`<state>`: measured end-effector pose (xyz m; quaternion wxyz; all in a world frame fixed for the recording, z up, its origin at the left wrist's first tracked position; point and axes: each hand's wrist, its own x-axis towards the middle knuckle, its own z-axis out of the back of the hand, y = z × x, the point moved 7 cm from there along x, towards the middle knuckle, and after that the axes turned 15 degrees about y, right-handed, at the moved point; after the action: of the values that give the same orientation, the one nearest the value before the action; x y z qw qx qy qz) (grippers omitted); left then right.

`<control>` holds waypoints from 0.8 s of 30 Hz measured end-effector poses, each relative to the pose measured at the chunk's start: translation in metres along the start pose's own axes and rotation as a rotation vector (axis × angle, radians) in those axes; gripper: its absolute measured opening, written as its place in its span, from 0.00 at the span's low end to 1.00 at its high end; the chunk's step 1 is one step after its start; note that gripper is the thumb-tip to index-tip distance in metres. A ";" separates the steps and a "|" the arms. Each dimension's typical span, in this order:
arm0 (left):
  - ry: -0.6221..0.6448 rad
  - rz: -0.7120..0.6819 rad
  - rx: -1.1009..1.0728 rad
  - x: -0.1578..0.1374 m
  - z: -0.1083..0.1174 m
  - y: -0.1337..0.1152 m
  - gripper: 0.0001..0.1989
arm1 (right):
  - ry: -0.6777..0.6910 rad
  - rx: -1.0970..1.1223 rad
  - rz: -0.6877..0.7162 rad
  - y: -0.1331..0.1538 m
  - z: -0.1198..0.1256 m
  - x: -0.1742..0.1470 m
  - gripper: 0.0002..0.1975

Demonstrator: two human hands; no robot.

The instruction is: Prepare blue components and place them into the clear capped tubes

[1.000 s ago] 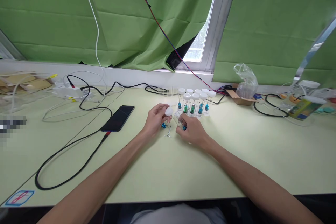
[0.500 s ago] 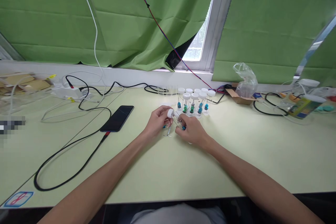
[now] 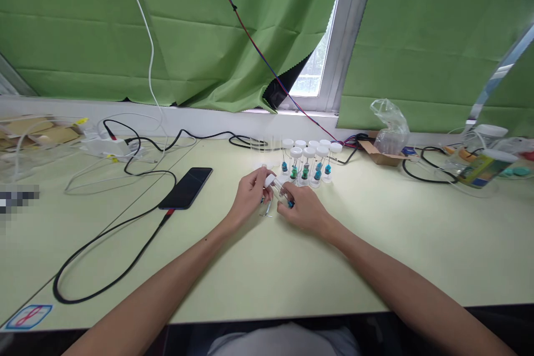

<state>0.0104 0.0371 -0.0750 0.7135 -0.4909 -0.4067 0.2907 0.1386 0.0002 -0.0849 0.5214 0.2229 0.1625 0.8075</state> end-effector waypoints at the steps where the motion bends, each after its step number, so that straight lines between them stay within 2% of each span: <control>1: -0.007 0.002 0.039 -0.001 0.000 -0.001 0.23 | 0.004 0.003 0.001 0.000 0.000 0.000 0.05; 11: 0.018 0.019 0.363 -0.005 -0.005 -0.002 0.20 | 0.024 0.013 0.025 0.002 -0.003 -0.001 0.04; 18: 0.056 0.023 0.472 -0.007 -0.011 -0.007 0.15 | 0.030 0.012 0.030 0.004 -0.002 -0.001 0.04; 24: 0.036 -0.037 0.581 -0.007 -0.012 -0.015 0.13 | 0.039 0.008 0.036 0.004 -0.003 -0.001 0.04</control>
<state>0.0172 0.0205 -0.0654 0.8365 -0.2634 -0.3027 0.3732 0.1343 -0.0025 -0.0851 0.5024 0.2122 0.1719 0.8204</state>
